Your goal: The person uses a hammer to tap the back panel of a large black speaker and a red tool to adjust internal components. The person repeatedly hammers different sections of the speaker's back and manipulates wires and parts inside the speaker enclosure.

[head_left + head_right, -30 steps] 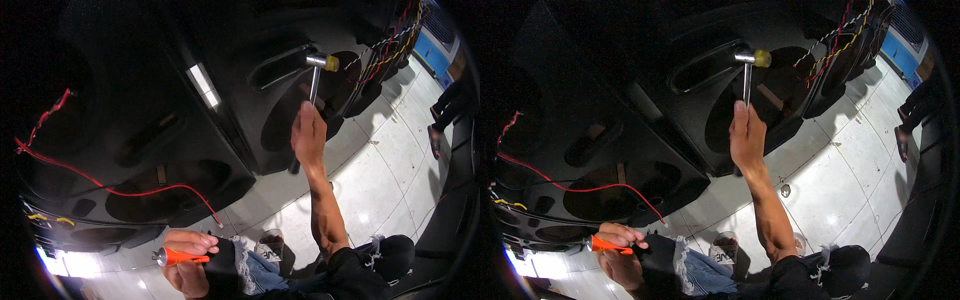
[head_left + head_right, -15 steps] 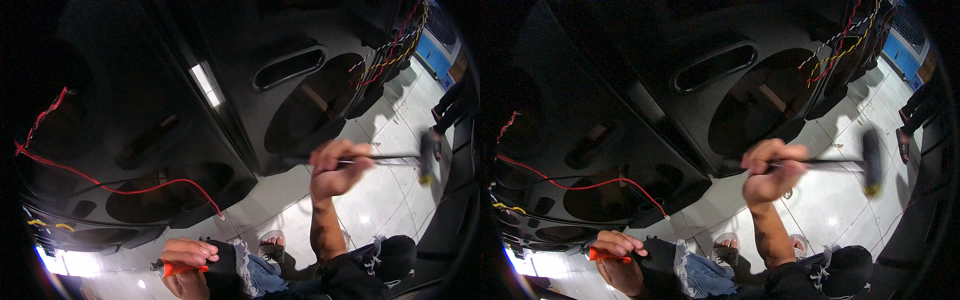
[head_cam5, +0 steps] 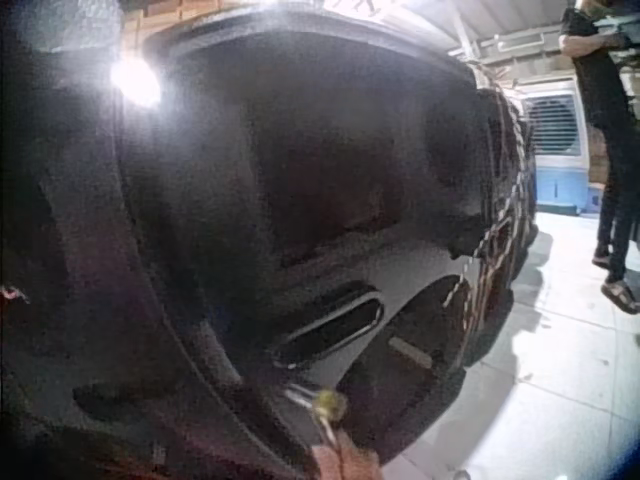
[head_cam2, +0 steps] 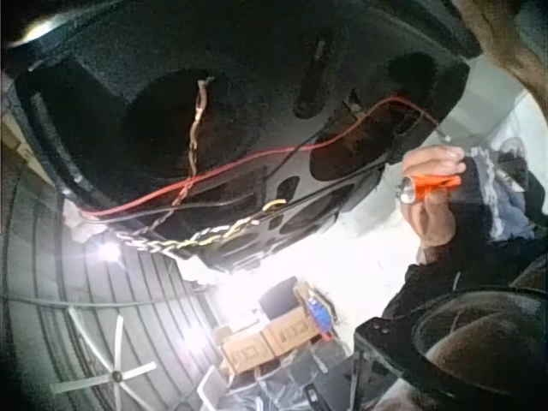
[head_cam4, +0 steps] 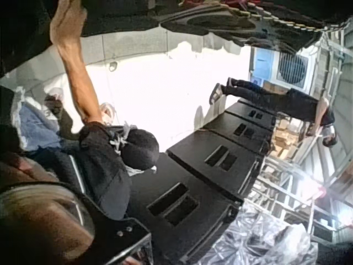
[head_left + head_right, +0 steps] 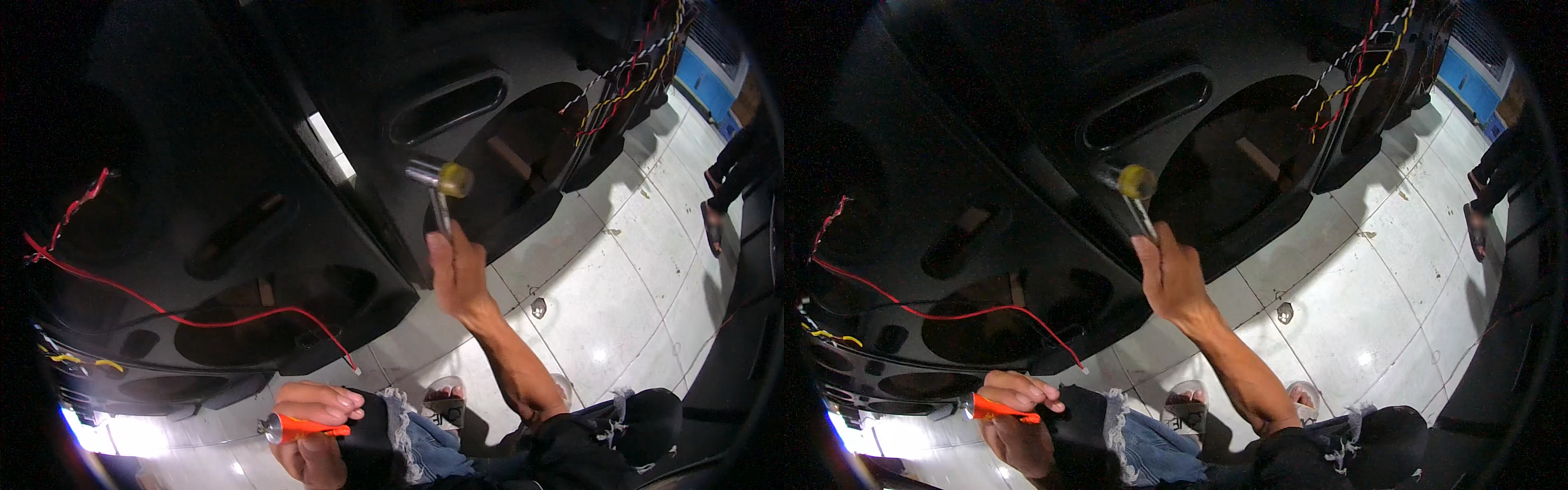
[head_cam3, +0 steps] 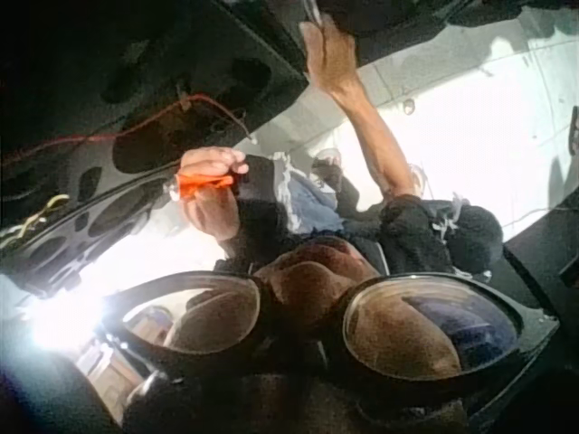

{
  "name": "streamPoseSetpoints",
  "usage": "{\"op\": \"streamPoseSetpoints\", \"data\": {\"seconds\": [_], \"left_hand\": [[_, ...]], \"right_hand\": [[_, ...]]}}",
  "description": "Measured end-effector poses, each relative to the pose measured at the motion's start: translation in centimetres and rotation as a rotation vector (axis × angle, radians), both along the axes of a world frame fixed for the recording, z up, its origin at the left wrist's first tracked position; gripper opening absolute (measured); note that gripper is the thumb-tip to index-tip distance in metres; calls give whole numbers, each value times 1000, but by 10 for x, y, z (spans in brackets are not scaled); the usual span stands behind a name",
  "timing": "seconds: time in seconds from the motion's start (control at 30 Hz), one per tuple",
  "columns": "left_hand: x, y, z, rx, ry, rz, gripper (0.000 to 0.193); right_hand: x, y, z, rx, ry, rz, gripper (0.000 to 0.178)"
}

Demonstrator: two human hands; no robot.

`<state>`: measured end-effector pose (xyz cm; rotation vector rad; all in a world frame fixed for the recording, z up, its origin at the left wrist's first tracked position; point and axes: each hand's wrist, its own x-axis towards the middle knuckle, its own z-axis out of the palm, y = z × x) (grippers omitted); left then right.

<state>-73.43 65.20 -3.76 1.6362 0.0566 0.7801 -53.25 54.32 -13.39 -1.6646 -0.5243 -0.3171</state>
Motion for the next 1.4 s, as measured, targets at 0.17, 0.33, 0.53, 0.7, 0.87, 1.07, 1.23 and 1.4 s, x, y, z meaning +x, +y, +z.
{"op": "streamPoseSetpoints", "data": {"seconds": [0.17,0.33,0.53,0.7,0.87,1.07,1.23,1.4], "left_hand": [[-10,5,1,72,-50,65,43],[5,-9,1,18,-23,28,43],[-5,0,1,58,-52,37,43],[2,-3,2,44,-44,22,44],[-7,2,6,63,-47,61,43],[-4,1,10,66,-9,45,41],[-5,1,2,69,-44,30,42],[-4,0,7,71,-53,24,42]], "right_hand": [[-1,-25,30,878,-333,44,34],[37,-45,51,542,100,-216,43],[12,-25,14,694,-402,241,43],[10,-4,-1,124,-58,-8,33],[13,-24,32,752,-305,-109,39],[38,-29,46,427,163,-84,47],[-15,-3,7,895,-248,196,39],[5,-15,14,352,64,54,30]]}}
